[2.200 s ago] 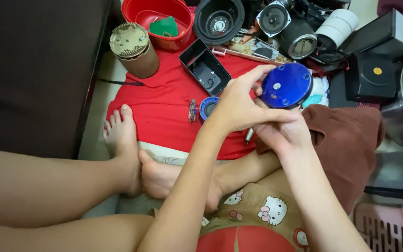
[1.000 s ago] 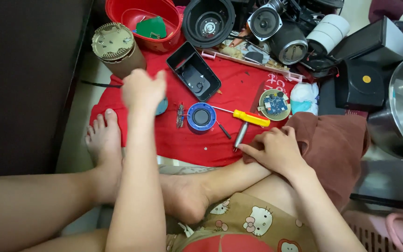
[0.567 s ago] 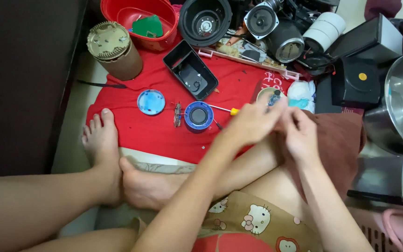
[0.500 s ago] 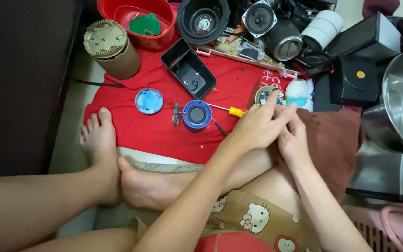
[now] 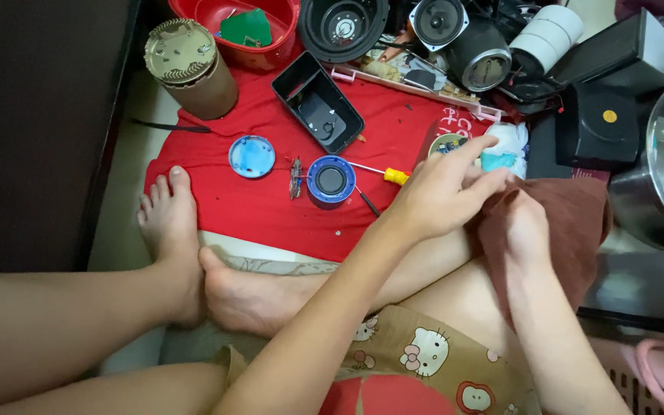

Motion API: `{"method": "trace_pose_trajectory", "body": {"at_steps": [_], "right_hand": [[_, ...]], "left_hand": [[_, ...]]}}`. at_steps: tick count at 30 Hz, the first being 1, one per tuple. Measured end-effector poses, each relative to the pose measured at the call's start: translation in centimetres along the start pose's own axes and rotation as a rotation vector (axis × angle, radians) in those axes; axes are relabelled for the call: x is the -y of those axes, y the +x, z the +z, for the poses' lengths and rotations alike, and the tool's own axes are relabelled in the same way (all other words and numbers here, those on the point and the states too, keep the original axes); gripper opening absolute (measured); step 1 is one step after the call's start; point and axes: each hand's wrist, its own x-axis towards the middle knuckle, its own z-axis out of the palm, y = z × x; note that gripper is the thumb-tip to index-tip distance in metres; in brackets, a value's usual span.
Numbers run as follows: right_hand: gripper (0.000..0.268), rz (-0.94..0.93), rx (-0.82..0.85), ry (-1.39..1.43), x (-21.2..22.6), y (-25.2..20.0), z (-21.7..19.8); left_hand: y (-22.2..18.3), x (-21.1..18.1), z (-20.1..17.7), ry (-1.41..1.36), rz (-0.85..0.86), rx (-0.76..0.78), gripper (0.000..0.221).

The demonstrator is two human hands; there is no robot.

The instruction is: Disassembling and inspecting the internal components of a small portable speaker to verify wire integrity.

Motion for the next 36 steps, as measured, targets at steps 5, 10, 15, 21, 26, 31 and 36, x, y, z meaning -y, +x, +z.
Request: {"method": "trace_pose_trajectory", "body": {"at_steps": [5,10,15,21,26,31,36], "right_hand": [[0.027,-0.023,0.134,0.070,0.0,0.5,-0.7],[0.023,-0.403,0.032,-0.389,-0.8,-1.3,1.9],[0.028,-0.214,0.016,-0.479,-0.2,-2.0,2.8],[0.024,-0.143,-0.076,-0.545,-1.5,1.4,-1.5],[0.019,-0.173,-0.017,-0.379,-1.6,-0.4,0.2],[0.018,-0.226,0.013,-0.359,-1.2,-0.9,1.2],[0.020,-0.216,0.056,-0.336,-0.7,-1.5,2.2]], "left_hand": [[0.7,1.6,-0.2,0.122,-0.172,0.028,0.052],[2.6,5.4,4.7,-0.267,-0.234,0.168,0.071],[1.4,3.6,4.5,-0.100,-0.215,-0.027,0.048],[-0.1,1.8,3.7,0.103,-0.203,-0.266,0.023],[0.4,2.6,1.9,0.230,-0.328,-0.185,0.029],[0.7,2.6,0.9,0.306,-0.410,-0.081,0.034],[0.4,1.6,-0.5,0.374,-0.426,0.050,0.043]]}}
